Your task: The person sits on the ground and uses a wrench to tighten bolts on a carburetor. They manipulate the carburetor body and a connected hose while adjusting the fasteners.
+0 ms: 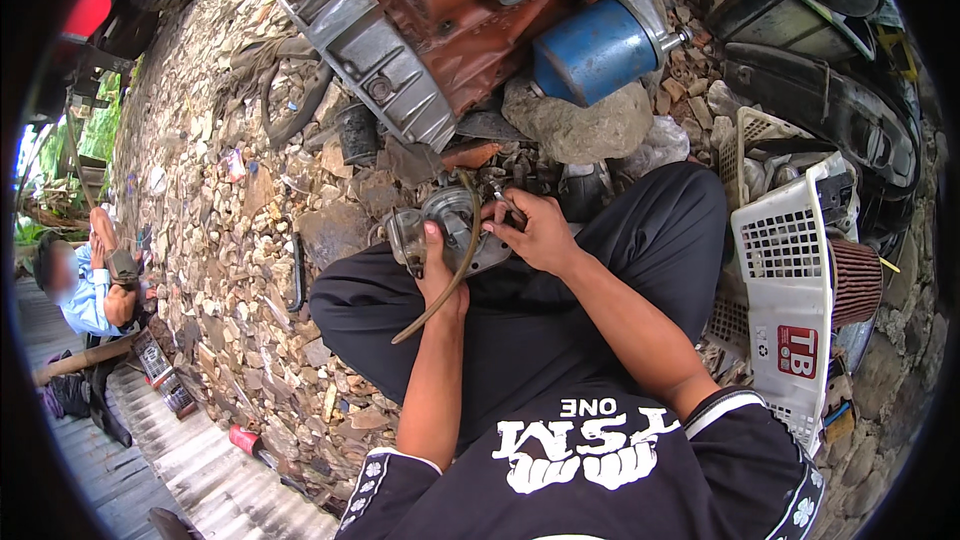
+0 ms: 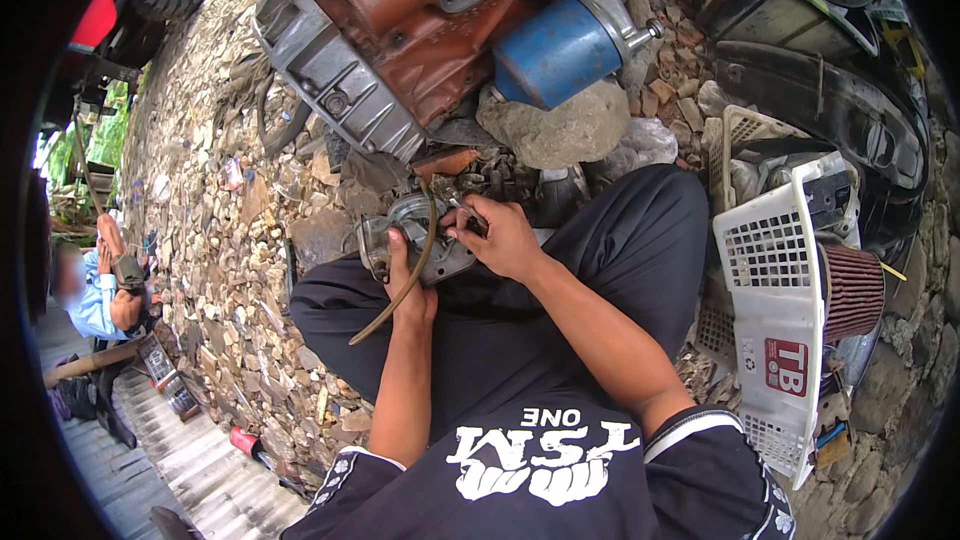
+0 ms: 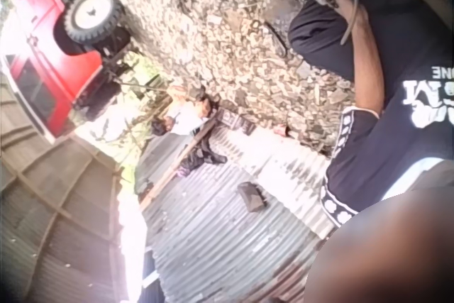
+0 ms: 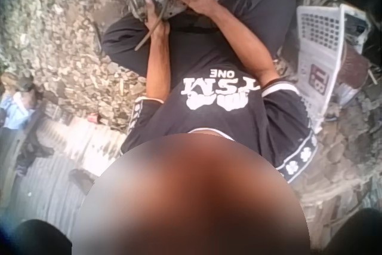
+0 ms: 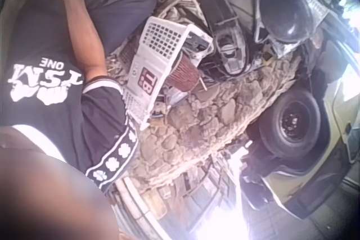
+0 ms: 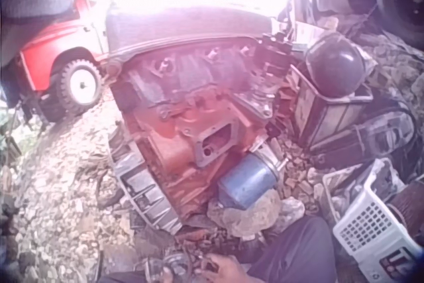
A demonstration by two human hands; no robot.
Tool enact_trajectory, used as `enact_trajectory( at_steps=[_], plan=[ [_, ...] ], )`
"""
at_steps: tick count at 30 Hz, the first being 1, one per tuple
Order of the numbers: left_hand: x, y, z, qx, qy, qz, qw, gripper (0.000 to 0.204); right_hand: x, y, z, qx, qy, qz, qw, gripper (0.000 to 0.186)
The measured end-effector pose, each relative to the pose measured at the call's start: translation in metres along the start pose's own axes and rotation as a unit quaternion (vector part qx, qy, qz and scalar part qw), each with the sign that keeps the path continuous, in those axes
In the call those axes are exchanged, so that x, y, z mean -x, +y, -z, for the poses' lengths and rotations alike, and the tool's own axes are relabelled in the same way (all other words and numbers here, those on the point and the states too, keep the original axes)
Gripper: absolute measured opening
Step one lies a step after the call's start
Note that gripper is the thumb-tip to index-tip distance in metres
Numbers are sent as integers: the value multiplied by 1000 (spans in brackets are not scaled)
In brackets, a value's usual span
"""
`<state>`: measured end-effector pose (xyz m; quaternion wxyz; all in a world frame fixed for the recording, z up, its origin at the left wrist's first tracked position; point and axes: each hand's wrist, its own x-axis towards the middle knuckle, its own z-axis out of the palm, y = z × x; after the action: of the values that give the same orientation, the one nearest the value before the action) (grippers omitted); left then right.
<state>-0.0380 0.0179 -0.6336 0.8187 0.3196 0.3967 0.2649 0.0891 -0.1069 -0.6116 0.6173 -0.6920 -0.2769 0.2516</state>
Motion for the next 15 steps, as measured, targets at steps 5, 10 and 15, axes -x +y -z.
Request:
enact_trajectory(
  at_steps=[5,10,15],
  plan=[
    [3,3,-2,8,-14,1,1000,55,2,-11,-2,21,12,36,999,24],
    [4,6,-6,15,0,4,1000,55,2,-1,-2,44,16,38,998,22],
    [1,1,0,-12,0,-7,1000,58,3,-7,-4,43,24,32,998,21]
  ],
)
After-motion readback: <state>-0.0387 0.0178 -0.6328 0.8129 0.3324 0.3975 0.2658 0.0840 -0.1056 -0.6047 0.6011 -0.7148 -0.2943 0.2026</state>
